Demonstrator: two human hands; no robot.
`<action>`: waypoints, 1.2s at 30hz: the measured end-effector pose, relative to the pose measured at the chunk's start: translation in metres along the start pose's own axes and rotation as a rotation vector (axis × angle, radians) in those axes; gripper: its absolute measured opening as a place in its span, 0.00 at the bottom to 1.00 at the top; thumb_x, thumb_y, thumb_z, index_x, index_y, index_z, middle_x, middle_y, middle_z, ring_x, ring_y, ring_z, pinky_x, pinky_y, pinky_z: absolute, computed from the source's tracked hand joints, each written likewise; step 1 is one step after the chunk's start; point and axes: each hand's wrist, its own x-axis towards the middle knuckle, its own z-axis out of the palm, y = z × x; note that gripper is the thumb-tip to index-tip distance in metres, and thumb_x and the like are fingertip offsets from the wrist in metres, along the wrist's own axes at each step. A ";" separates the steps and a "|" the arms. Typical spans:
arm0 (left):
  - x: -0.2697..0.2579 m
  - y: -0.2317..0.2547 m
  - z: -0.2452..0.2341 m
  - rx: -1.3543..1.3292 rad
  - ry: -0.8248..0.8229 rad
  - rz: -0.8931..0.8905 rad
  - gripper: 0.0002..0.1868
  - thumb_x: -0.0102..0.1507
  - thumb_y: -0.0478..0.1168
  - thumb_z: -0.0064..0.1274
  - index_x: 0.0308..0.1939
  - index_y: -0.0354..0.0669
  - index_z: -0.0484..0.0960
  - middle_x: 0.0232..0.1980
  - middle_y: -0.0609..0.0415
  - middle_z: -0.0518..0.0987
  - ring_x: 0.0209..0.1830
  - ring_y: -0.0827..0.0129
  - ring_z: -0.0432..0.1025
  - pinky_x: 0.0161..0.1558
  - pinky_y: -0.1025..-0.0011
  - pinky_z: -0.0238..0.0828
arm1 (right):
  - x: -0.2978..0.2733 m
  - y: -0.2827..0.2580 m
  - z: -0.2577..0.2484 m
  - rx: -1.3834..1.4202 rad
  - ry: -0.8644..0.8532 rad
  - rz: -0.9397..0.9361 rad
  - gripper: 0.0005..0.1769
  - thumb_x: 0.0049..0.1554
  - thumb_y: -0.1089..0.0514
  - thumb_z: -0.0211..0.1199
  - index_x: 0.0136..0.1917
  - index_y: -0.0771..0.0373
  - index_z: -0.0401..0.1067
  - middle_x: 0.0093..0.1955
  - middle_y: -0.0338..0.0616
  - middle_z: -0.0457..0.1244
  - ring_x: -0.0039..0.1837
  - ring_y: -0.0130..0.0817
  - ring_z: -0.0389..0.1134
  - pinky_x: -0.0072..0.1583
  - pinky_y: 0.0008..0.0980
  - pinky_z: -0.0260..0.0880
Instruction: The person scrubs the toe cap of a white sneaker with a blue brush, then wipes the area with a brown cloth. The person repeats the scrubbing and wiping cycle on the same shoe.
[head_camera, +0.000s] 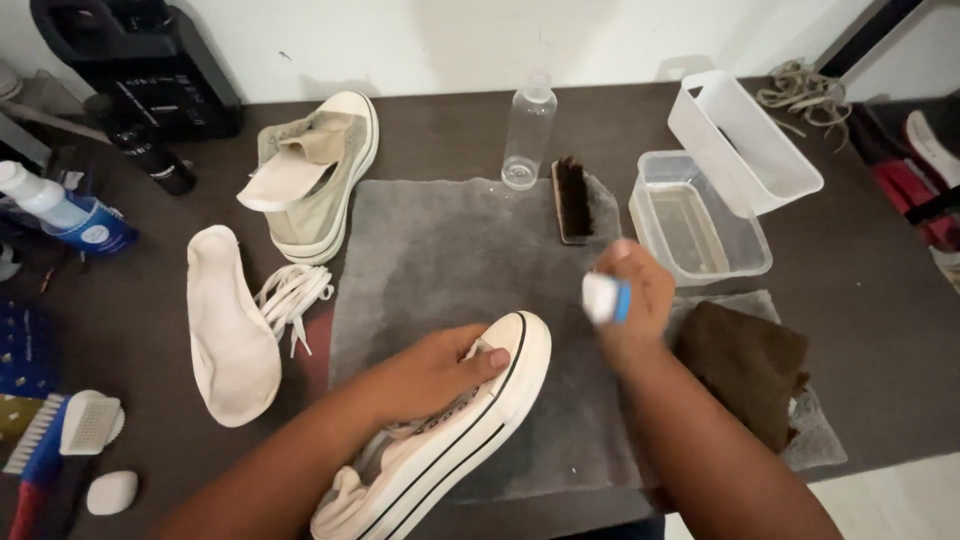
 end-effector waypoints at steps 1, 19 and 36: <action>-0.002 0.003 0.000 -0.002 0.004 0.007 0.33 0.65 0.62 0.46 0.57 0.36 0.80 0.48 0.35 0.83 0.54 0.49 0.77 0.53 0.52 0.73 | 0.003 0.005 -0.002 -0.001 -0.005 -0.007 0.27 0.71 0.60 0.49 0.29 0.62 0.65 0.27 0.41 0.56 0.33 0.32 0.53 0.40 0.33 0.56; -0.018 0.026 -0.003 0.025 0.008 -0.043 0.38 0.63 0.67 0.44 0.59 0.36 0.79 0.54 0.33 0.80 0.63 0.45 0.73 0.62 0.53 0.68 | 0.003 -0.003 0.010 -0.918 -0.476 0.266 0.12 0.49 0.50 0.75 0.47 0.48 0.80 0.45 0.42 0.70 0.54 0.47 0.73 0.56 0.42 0.73; -0.003 0.019 0.001 0.020 0.016 -0.088 0.35 0.66 0.61 0.43 0.64 0.36 0.77 0.61 0.34 0.79 0.67 0.45 0.70 0.66 0.52 0.65 | 0.014 -0.155 -0.052 -0.856 -0.375 -0.535 0.04 0.56 0.55 0.71 0.46 0.54 0.81 0.49 0.36 0.72 0.52 0.40 0.74 0.57 0.37 0.74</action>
